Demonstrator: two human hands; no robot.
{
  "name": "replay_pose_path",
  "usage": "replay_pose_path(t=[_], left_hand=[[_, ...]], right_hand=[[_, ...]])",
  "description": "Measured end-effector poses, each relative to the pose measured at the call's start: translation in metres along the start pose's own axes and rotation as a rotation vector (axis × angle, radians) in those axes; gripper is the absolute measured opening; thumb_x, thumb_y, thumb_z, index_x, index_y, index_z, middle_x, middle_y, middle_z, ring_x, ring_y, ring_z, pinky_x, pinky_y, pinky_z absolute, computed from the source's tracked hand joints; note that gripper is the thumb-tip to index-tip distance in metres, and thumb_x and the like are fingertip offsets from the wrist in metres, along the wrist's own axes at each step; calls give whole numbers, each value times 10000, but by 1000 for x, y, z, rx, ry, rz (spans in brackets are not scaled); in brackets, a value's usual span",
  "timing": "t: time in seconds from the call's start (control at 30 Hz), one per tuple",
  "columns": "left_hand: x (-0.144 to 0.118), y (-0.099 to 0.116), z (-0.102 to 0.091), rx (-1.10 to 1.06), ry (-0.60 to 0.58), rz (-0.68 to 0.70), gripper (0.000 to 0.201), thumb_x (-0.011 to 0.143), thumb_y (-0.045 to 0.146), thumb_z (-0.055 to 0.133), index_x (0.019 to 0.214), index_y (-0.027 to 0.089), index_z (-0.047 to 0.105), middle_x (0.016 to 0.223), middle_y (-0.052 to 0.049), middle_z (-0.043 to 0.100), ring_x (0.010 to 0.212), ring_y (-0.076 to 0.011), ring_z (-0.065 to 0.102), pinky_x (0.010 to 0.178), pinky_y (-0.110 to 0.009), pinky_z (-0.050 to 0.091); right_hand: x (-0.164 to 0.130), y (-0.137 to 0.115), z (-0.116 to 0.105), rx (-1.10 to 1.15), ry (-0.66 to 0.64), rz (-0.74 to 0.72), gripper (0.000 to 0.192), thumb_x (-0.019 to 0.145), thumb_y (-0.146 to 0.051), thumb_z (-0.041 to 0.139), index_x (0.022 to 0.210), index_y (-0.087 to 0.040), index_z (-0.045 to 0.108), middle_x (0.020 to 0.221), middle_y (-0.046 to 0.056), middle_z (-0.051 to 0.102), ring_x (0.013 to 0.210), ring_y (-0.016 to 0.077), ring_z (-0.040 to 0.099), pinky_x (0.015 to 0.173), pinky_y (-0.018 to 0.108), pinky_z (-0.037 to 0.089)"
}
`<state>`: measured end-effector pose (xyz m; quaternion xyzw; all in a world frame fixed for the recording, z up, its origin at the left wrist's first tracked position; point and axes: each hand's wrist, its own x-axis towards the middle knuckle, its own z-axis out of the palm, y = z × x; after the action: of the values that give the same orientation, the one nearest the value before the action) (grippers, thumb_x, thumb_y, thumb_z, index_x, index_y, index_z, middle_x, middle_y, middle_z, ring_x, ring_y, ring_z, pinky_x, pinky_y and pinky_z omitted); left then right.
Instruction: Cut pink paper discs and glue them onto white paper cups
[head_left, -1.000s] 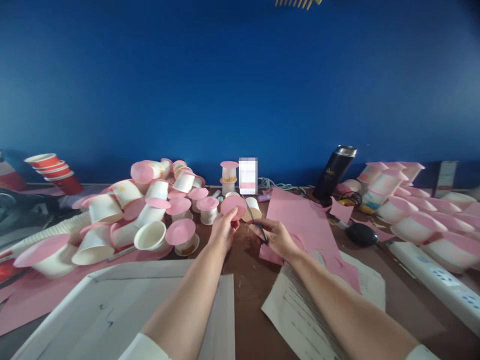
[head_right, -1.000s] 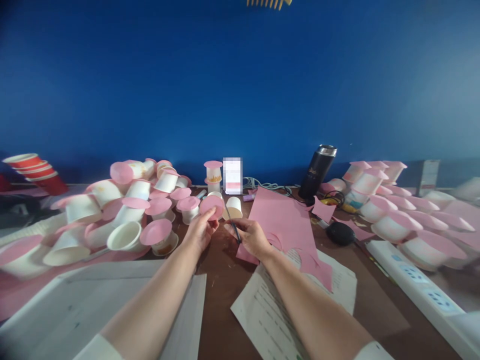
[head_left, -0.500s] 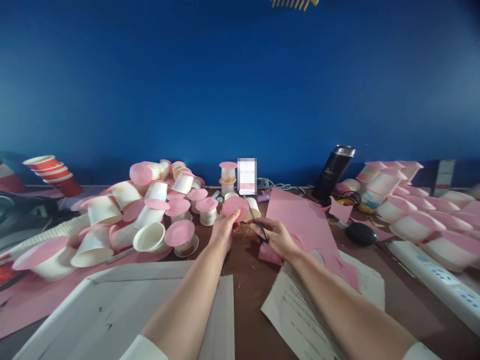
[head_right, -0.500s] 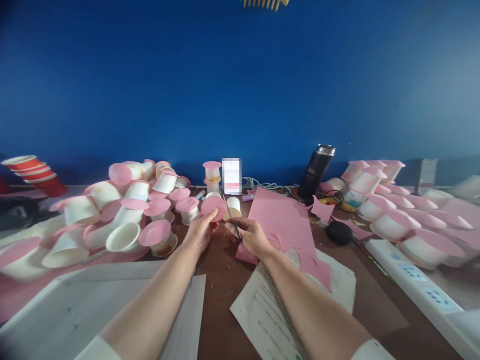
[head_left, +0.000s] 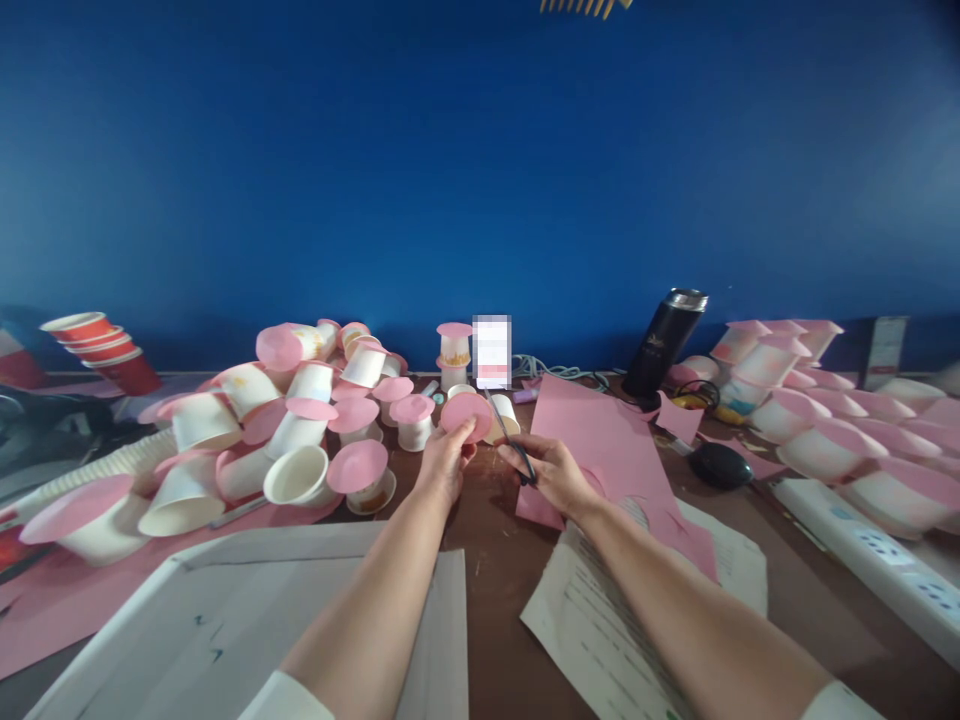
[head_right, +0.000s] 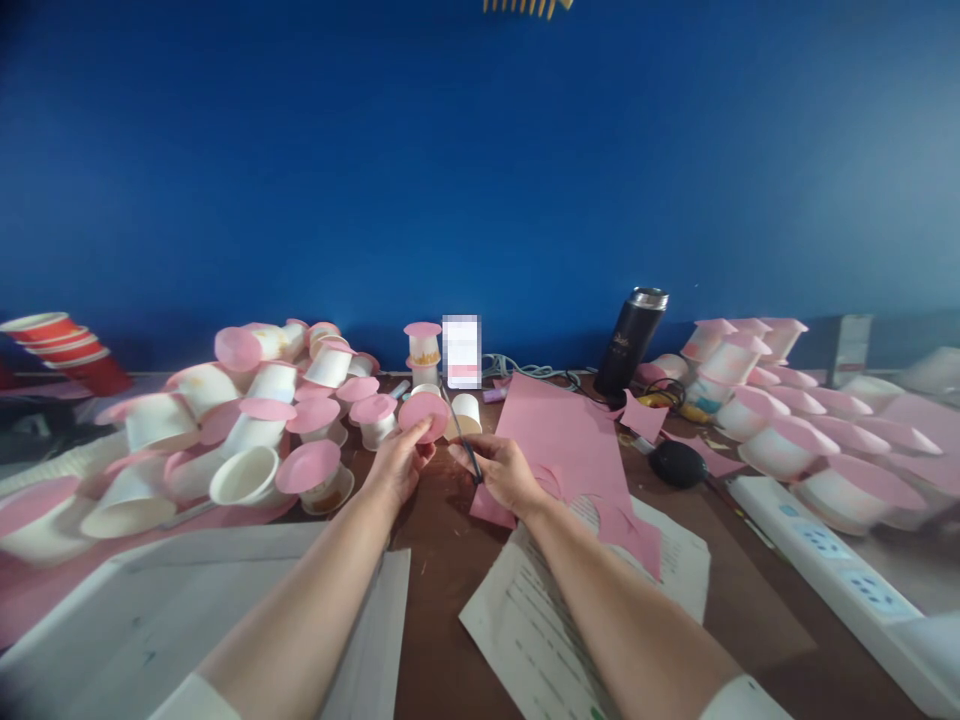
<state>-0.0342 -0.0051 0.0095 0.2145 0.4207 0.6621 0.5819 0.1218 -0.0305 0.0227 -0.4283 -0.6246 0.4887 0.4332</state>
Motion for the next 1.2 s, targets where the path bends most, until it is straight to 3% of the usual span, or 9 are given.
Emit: replay_pose_path(t=[0.27, 0.83, 1.2], left_hand=[[0, -1, -1, 9, -13, 10, 434, 498, 301, 886, 830, 132, 664, 763, -30, 662, 621, -82, 561, 554, -193, 410], [-3, 0, 1, 48, -36, 0, 465, 457, 318, 893, 817, 128, 668, 762, -20, 654, 633, -87, 554, 557, -202, 406], [-2, 0, 0, 57, -42, 1, 473, 453, 319, 885, 825, 123, 668, 753, -22, 646, 623, -87, 548, 561, -210, 405]], right_hand=[[0, 0, 1, 9, -1, 2, 402, 766, -508, 693, 979, -173, 757, 836, 40, 678, 708, 152, 548, 610, 262, 420], [2, 5, 0, -12, 6, -35, 381, 790, -478, 682, 995, -169, 769, 695, 17, 619, 613, 123, 492, 564, 253, 376], [1, 8, -1, 69, -52, -29, 403, 791, -495, 691, 1023, -172, 755, 789, 30, 641, 646, 123, 503, 591, 259, 395]])
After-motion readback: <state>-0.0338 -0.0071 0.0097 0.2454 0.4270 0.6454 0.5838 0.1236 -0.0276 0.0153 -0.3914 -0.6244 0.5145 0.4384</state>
